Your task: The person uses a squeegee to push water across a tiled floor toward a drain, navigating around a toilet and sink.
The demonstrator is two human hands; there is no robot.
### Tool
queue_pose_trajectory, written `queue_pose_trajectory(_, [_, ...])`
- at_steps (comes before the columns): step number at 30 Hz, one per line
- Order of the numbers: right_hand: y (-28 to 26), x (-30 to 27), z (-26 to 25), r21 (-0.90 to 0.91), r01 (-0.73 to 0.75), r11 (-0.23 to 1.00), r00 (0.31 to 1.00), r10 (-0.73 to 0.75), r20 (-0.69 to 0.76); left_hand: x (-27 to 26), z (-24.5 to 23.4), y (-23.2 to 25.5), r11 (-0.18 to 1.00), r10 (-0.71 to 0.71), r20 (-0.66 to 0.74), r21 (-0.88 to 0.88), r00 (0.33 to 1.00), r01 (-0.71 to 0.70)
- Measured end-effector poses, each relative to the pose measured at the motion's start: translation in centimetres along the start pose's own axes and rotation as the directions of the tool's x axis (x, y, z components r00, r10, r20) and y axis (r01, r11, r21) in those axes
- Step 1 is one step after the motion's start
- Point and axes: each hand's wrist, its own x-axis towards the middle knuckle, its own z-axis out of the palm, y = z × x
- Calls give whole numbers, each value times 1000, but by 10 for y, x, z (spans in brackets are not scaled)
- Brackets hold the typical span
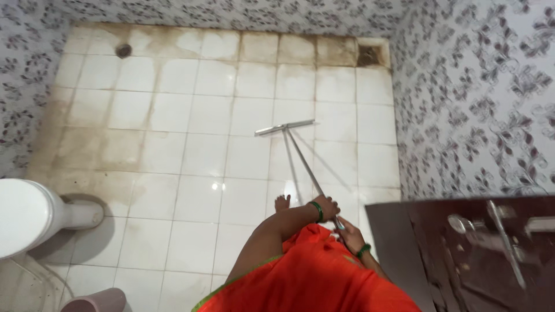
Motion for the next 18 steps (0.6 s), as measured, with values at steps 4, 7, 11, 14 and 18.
queue_pose_trajectory(4, [-105, 97, 55, 215, -127, 968, 990, 138, -34, -8, -38, -98, 954, -287, -157, -134, 945, 267])
queue_pose_trajectory(7, [-174, 152, 86, 271, -143, 952, 989, 144, 16, -10, -62, -165, 889, -425, -177, -265, 888, 373])
queue_pose_trajectory(11, [-210, 189, 107, 333, -171, 927, 981, 131, 141, -15, -74, -212, 868, -454, -118, -282, 883, 409])
queue_pose_trajectory(14, [-192, 186, 106, 300, -224, 927, 973, 197, 117, -30, -65, -204, 858, -417, -179, -401, 891, 321])
queue_pose_trajectory(18, [-137, 147, 93, 218, -273, 937, 962, 268, 50, -41, -42, -152, 886, -377, -186, -358, 907, 295])
